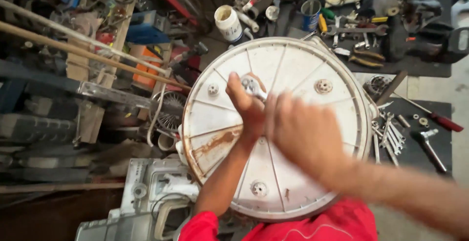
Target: A person uses a ratchet wrench to loosen or tighten bolts on a circular component of an appliance, likely a washing machine drum.
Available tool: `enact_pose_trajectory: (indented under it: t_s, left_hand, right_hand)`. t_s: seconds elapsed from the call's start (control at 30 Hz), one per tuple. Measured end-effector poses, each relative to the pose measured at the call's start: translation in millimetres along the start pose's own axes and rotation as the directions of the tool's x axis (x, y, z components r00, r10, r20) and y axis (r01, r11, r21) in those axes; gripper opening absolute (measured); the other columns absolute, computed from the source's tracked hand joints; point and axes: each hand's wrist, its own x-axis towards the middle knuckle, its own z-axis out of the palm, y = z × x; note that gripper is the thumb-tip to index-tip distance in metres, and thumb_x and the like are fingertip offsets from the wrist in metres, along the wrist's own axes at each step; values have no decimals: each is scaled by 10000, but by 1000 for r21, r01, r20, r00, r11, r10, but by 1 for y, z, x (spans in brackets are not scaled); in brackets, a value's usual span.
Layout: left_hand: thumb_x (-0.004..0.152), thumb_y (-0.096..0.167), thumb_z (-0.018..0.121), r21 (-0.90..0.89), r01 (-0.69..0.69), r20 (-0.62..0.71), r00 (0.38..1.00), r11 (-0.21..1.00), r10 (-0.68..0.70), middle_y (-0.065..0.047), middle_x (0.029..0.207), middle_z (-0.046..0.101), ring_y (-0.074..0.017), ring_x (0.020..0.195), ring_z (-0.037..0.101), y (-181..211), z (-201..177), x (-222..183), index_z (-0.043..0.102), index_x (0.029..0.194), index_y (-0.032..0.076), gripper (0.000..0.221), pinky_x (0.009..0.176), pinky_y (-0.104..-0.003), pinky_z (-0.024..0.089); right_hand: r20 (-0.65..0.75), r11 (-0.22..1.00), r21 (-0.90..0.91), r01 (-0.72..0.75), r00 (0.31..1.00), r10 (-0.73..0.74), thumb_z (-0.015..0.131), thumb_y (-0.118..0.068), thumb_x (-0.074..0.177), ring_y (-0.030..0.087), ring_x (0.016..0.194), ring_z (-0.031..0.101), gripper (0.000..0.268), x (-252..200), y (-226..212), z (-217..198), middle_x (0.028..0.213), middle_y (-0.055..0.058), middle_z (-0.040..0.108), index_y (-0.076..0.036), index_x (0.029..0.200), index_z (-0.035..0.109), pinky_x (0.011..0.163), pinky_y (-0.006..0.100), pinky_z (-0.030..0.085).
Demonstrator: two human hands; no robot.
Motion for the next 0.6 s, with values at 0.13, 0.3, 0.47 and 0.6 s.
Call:
enact_pose_trajectory:
  t_s: [0.13, 0.3, 0.47, 0.6]
  left_hand:
    - [958, 513, 303, -368, 210, 170, 973, 906, -156, 15, 499, 374, -140, 488, 340, -40, -38, 19, 460, 558, 128, 577, 507, -321, 259]
    - [766, 482, 525, 21, 377, 893, 410, 926, -187, -124, 309, 329, -189, 227, 288, -7, -45, 68, 532, 447, 2, 576, 265, -262, 187]
    - [834, 385, 492, -101, 538, 904, 400, 837, -148, -90, 283, 247, -229, 206, 246, -23, -44, 75, 406, 436, 114, 489, 247, -290, 207]
    - [907, 431, 451, -151, 482, 797, 576, 863, -181, -25, 318, 156, -125, 266, 158, -42, -53, 64, 305, 422, 172, 569, 267, -238, 145]
  right_hand:
    - [-71, 927, 274, -255, 956, 284, 476, -409, 1131, 300, 347, 590, 681, 12, 7, 1, 477, 73, 621, -156, 521, 642, 318, 435, 404]
    - [-65, 985, 162, -50, 996, 61, 447, -283, 968, 316, 614, 736, 356, 20, 27, -2, 632, 102, 697, -93, 849, 725, 543, 489, 593]
    - [-235, 988, 43, 145, 963, -131, 465, -229, 884, 336, 594, 737, 319, 38, 40, 1, 638, 151, 698, -63, 808, 726, 505, 477, 582]
    - [-289, 938, 18, 346, 900, -326, 485, -262, 881, 327, 585, 738, 341, 50, 56, 0, 634, 143, 694, -86, 718, 728, 482, 467, 571]
